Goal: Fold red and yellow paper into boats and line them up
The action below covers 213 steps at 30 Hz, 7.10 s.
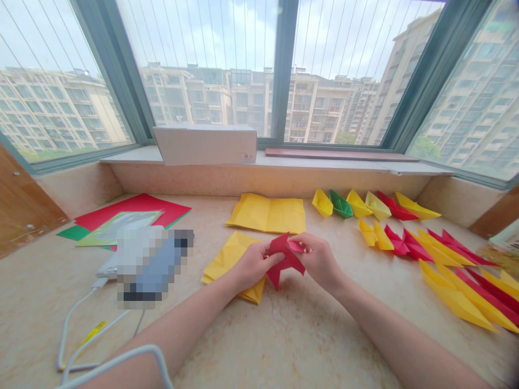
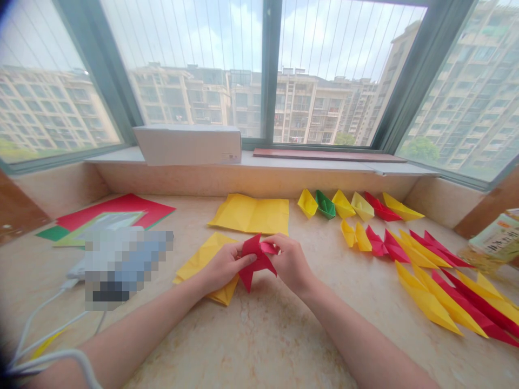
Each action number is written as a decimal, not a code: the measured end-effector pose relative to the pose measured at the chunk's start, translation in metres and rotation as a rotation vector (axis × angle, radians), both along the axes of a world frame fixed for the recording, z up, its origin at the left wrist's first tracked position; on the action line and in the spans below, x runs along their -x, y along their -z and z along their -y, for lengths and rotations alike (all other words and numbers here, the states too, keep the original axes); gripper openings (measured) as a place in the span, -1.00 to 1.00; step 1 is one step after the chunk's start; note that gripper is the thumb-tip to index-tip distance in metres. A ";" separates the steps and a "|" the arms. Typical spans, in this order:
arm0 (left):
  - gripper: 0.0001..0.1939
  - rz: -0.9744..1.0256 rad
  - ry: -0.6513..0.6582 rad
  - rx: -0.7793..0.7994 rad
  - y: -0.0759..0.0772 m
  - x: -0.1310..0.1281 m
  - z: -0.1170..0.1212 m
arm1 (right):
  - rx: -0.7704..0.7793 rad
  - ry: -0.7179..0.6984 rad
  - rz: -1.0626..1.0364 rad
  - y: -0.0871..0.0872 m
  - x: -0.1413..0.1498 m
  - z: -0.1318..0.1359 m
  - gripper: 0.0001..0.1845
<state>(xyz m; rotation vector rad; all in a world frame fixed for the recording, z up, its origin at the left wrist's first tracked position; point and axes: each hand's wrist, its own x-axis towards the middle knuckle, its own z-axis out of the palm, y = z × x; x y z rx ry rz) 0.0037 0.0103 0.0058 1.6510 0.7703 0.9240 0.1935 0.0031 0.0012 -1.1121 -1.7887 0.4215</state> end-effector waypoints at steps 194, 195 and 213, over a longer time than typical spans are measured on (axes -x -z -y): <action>-0.61 0.141 -0.428 -0.073 -0.003 0.003 -0.005 | -0.191 -0.073 0.107 0.002 0.003 0.004 -0.54; -0.61 0.175 -0.419 -0.025 -0.002 0.003 -0.006 | -0.186 -0.068 0.095 0.002 0.003 0.004 -0.55; -0.70 0.244 -0.451 0.091 -0.006 0.002 -0.006 | -0.027 -0.065 -0.084 -0.006 0.005 0.007 -0.59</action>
